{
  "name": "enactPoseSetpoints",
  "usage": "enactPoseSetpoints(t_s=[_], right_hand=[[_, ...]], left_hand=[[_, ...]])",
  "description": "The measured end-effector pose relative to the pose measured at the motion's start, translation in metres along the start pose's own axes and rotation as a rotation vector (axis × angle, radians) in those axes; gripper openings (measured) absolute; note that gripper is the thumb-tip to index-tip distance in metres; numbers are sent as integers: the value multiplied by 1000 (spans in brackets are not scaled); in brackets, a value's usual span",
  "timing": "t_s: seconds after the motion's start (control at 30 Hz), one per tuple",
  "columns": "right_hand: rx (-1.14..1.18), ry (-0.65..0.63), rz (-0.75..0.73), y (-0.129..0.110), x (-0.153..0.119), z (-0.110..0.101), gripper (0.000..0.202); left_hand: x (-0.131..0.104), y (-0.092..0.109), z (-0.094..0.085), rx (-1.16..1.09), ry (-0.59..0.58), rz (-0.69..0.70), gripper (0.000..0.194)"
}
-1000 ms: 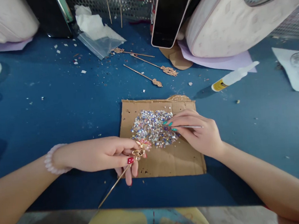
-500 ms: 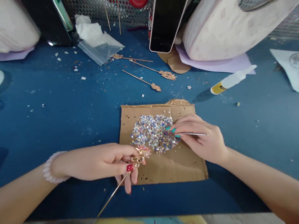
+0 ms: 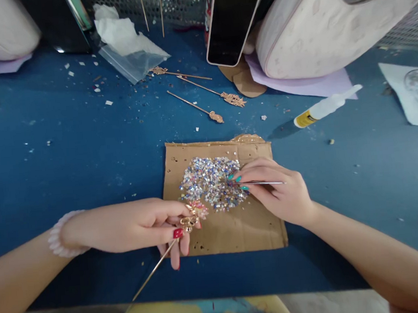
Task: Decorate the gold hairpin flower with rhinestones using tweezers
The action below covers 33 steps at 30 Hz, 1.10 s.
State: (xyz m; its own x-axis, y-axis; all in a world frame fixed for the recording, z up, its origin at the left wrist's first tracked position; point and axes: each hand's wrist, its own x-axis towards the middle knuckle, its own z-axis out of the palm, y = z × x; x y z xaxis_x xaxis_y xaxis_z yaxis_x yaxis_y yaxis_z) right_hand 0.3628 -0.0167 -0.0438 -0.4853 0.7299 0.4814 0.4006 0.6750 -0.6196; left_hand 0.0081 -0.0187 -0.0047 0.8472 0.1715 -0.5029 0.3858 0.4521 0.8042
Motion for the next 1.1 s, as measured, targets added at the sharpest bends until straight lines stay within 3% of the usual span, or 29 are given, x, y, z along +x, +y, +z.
enactPoseSetpoints(t_s=[0.3, 0.73, 1.1], right_hand=[[21, 13, 15, -2, 2, -1, 27], [-10, 53, 86, -2, 3, -1, 24], [-31, 45, 64, -2, 2, -4, 26]], left_hand=[[2, -1, 2, 19, 6, 8, 26], [2, 2, 2, 60, 15, 12, 11], [0, -2, 1, 69, 25, 17, 21]])
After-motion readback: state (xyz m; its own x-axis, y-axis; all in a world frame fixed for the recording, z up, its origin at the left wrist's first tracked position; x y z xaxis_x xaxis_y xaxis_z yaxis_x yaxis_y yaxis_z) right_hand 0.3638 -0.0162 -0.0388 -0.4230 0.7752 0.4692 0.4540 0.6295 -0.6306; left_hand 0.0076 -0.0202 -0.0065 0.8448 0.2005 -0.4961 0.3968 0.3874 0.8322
